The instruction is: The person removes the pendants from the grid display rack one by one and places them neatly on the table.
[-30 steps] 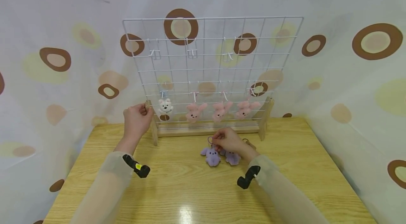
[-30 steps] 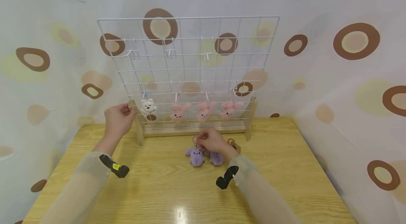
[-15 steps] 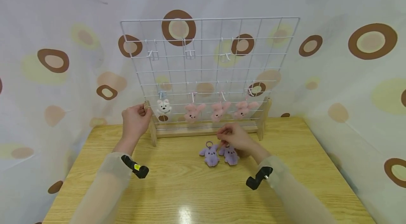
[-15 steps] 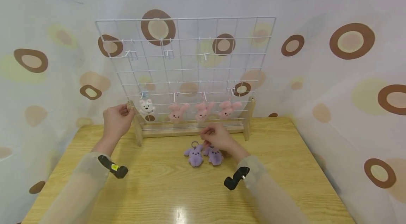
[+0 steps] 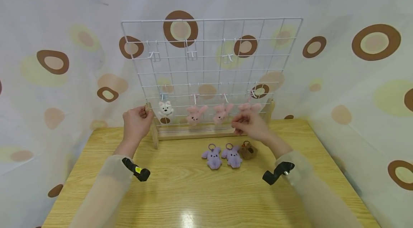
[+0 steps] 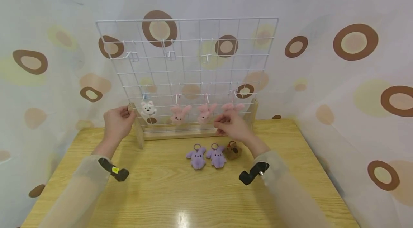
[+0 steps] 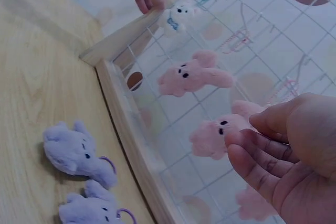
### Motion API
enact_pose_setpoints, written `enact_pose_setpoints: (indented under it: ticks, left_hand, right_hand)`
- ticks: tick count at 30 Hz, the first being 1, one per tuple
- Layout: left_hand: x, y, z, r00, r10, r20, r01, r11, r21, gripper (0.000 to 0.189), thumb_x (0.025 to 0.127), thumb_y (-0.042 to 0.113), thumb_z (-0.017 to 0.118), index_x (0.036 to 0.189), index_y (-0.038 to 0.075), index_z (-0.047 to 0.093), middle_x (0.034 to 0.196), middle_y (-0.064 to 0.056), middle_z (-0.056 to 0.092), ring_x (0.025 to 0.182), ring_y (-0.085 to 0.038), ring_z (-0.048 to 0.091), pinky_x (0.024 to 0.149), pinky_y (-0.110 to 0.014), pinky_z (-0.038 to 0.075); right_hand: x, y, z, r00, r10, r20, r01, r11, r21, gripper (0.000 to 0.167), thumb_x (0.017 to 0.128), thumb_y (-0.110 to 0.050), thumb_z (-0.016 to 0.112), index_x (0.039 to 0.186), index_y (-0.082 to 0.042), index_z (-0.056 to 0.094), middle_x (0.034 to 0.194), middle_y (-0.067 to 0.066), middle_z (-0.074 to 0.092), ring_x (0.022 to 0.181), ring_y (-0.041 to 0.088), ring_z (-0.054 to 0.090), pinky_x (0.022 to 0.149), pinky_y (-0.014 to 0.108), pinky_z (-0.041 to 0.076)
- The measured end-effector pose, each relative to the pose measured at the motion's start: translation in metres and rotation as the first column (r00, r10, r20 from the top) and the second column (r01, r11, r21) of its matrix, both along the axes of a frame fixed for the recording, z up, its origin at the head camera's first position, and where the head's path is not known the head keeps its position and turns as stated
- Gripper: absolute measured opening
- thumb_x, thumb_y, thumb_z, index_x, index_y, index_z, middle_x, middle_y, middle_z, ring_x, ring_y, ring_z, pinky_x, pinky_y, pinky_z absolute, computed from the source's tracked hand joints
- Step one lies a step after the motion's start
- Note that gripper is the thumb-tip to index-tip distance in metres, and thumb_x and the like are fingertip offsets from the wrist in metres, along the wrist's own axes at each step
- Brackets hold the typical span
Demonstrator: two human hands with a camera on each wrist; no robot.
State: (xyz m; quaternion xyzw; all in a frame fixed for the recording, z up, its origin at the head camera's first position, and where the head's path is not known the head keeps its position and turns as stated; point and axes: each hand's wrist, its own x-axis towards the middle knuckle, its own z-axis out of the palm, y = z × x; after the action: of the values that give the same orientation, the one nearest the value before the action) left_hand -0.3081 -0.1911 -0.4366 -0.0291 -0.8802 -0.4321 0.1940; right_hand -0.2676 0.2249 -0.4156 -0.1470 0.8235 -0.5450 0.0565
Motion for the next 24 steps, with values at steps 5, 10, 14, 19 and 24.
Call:
enact_pose_setpoints:
  ticks: [5, 10, 14, 19, 24]
  left_hand:
    - [0.0, 0.0, 0.0, 1.0, -0.006, -0.008, 0.006, 1.0, -0.002, 0.027, 0.102, 0.013, 0.064, 0.112, -0.009, 0.076, 0.098, -0.022, 0.078, 0.092, -0.031, 0.078, 0.079, -0.046, 0.063]
    - [0.0, 0.0, 0.0, 1.0, -0.006, -0.012, 0.006, 1.0, -0.006, 0.027, 0.102, 0.013, 0.064, 0.11, -0.01, 0.076, 0.097, -0.023, 0.078, 0.091, -0.032, 0.078, 0.078, -0.047, 0.063]
    - [0.0, 0.0, 0.0, 1.0, -0.001, -0.012, 0.001, 1.0, -0.015, 0.028, 0.102, 0.013, 0.064, 0.112, -0.01, 0.076, 0.098, -0.023, 0.077, 0.092, -0.033, 0.078, 0.078, -0.048, 0.063]
    - [0.0, 0.0, 0.0, 1.0, 0.002, -0.01, -0.002, 1.0, -0.017, 0.029, 0.102, 0.014, 0.064, 0.113, -0.01, 0.076, 0.098, -0.023, 0.078, 0.092, -0.033, 0.078, 0.078, -0.048, 0.063]
    - [-0.001, 0.0, -0.001, 1.0, 0.003, -0.014, -0.003, 1.0, -0.021, 0.028, 0.102, 0.014, 0.063, 0.11, -0.01, 0.076, 0.097, -0.023, 0.078, 0.092, -0.033, 0.078, 0.078, -0.048, 0.063]
  right_hand:
    - [-0.004, 0.009, 0.012, 1.0, -0.013, -0.016, 0.013, 1.0, -0.003, 0.015, 0.102, 0.0, 0.068, 0.109, 0.013, 0.07, 0.091, 0.015, 0.073, 0.08, 0.036, 0.075, 0.071, 0.039, 0.064]
    - [-0.004, 0.017, 0.025, 0.999, -0.042, -0.026, 0.042, 0.999, -0.002, 0.016, 0.102, -0.001, 0.068, 0.109, 0.013, 0.069, 0.09, 0.015, 0.073, 0.073, 0.021, 0.073, 0.07, 0.036, 0.064]
    - [-0.005, 0.026, 0.035, 0.997, -0.064, -0.03, 0.065, 0.997, 0.032, 0.019, 0.103, -0.004, 0.068, 0.114, 0.012, 0.069, 0.093, 0.016, 0.074, 0.076, 0.021, 0.073, 0.072, 0.035, 0.063]
    - [-0.008, 0.036, 0.046, 0.995, -0.081, -0.059, 0.086, 0.993, 0.085, 0.022, 0.104, -0.008, 0.069, 0.116, 0.01, 0.07, 0.099, 0.027, 0.073, 0.081, 0.028, 0.073, 0.073, 0.038, 0.064]
    - [-0.014, 0.045, 0.055, 0.991, -0.101, -0.089, 0.11, 0.989, 0.102, 0.022, 0.104, -0.007, 0.068, 0.114, 0.012, 0.069, 0.099, 0.029, 0.072, 0.078, 0.022, 0.073, 0.071, 0.033, 0.063]
